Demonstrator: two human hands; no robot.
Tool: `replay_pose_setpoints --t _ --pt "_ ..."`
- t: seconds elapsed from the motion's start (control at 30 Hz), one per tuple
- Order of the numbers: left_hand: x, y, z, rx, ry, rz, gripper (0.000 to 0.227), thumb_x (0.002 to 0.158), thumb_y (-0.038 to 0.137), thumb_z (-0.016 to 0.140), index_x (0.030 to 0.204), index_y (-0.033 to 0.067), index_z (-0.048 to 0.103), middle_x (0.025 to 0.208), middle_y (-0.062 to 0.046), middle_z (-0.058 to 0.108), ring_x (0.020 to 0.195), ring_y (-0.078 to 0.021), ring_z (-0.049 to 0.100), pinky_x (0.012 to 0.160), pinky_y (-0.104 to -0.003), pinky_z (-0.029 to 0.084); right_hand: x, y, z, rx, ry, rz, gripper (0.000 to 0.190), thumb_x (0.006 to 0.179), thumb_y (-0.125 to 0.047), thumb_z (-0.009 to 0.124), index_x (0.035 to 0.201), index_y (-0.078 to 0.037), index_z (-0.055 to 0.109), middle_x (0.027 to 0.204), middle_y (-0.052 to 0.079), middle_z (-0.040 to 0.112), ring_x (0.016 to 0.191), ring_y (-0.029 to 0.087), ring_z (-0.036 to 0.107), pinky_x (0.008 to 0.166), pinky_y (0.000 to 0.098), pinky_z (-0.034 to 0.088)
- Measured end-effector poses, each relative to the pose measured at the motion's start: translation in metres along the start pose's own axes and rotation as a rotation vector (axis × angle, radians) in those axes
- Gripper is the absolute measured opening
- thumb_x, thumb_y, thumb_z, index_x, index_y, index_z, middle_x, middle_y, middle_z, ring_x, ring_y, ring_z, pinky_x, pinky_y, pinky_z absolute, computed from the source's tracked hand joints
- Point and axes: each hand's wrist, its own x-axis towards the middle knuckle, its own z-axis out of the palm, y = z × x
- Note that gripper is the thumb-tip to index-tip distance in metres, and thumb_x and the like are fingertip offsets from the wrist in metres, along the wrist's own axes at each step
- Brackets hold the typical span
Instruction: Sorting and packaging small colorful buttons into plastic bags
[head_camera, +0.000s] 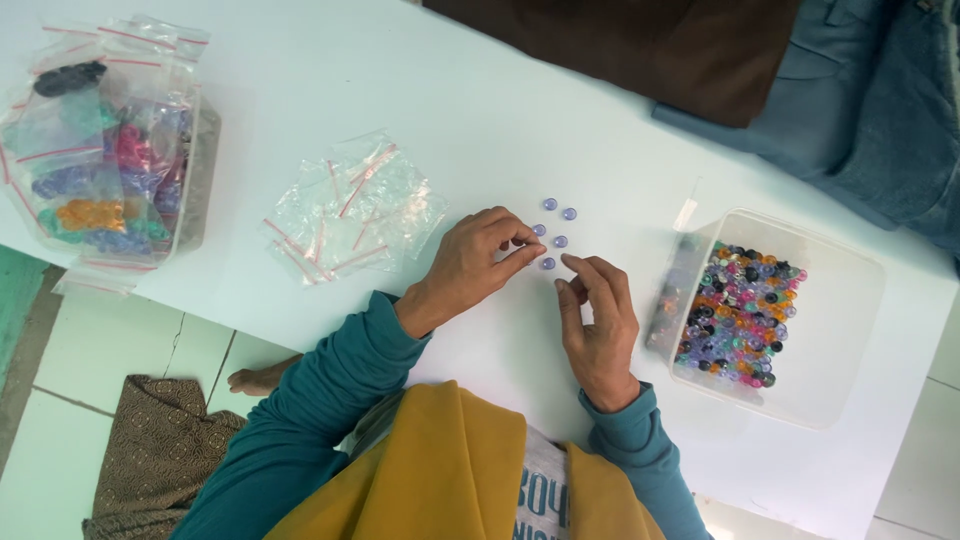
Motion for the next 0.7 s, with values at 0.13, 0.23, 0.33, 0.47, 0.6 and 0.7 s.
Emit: replay_pose_setpoints --t 0.13,0.23,0.33,0.47,0.6,0.7 --pt "0.005 0.041 0.0 -0.041 0.0 0.056 0.006 0.095 0.021 0.075 0.096 0.0153 0.072 0.086 0.0 0.066 0.079 -0.02 0.068 0.071 -0.034 0.051 0.003 -0.027 -0.028 0.02 0.072 -0.105 0.026 0.096 0.007 0.069 0.12 -0.001 0.072 0.106 0.012 0.062 0.073 0.019 0.064 0.062 0.0321 0.058" --pt "0.012 0.072 0.008 -0.065 -0.002 0.146 0.005 0.094 0.018 0.076 0.094 0.0145 0.072 0.085 -0.001 0.067 0.077 -0.0209 0.068 0.07 -0.035 0.051 0.001 -0.04 -0.06 0.002 0.106 -0.114 0.022 0.094 0.007 0.071 0.113 -0.002 0.075 0.104 0.012 0.064 0.07 0.019 0.063 0.061 0.0311 0.058" --pt "0.022 0.099 0.028 -0.089 -0.002 0.262 0.007 0.093 0.022 0.077 0.095 0.0175 0.071 0.088 0.001 0.066 0.079 -0.0195 0.067 0.072 -0.034 0.05 0.002 -0.04 -0.098 -0.04 0.138 -0.088 0.017 0.093 0.01 0.071 0.106 0.001 0.077 0.103 0.017 0.066 0.075 0.021 0.064 0.064 0.0345 0.057" --pt "0.037 0.122 0.071 -0.021 -0.135 0.453 0.009 0.094 0.024 0.073 0.094 0.0167 0.069 0.09 0.001 0.062 0.083 -0.0231 0.064 0.074 -0.037 0.046 -0.007 -0.004 -0.152 -0.225 0.079 0.044 0.015 0.099 0.012 0.07 0.11 0.006 0.076 0.103 0.022 0.067 0.078 0.026 0.063 0.068 0.0362 0.053" --pt "0.044 0.114 0.137 0.146 -0.38 0.614 0.021 0.1 0.02 0.061 0.086 0.0043 0.064 0.088 -0.007 0.055 0.079 -0.0262 0.054 0.078 -0.041 0.038 -0.017 0.029 -0.184 -0.381 -0.104 0.294 0.016 0.096 0.009 0.073 0.11 0.004 0.078 0.096 0.022 0.069 0.08 0.031 0.068 0.063 0.0378 0.051" --pt "0.052 0.129 0.175 0.567 -0.38 0.712 0.021 0.072 0.001 0.08 0.063 0.0107 0.063 0.068 -0.008 0.055 0.065 -0.0277 0.053 0.075 -0.046 0.036 -0.02 0.048 -0.182 -0.426 -0.262 0.481 0.02 0.09 0.006 0.075 0.11 0.004 0.078 0.097 0.025 0.072 0.082 0.035 0.071 0.063 0.0419 0.056"
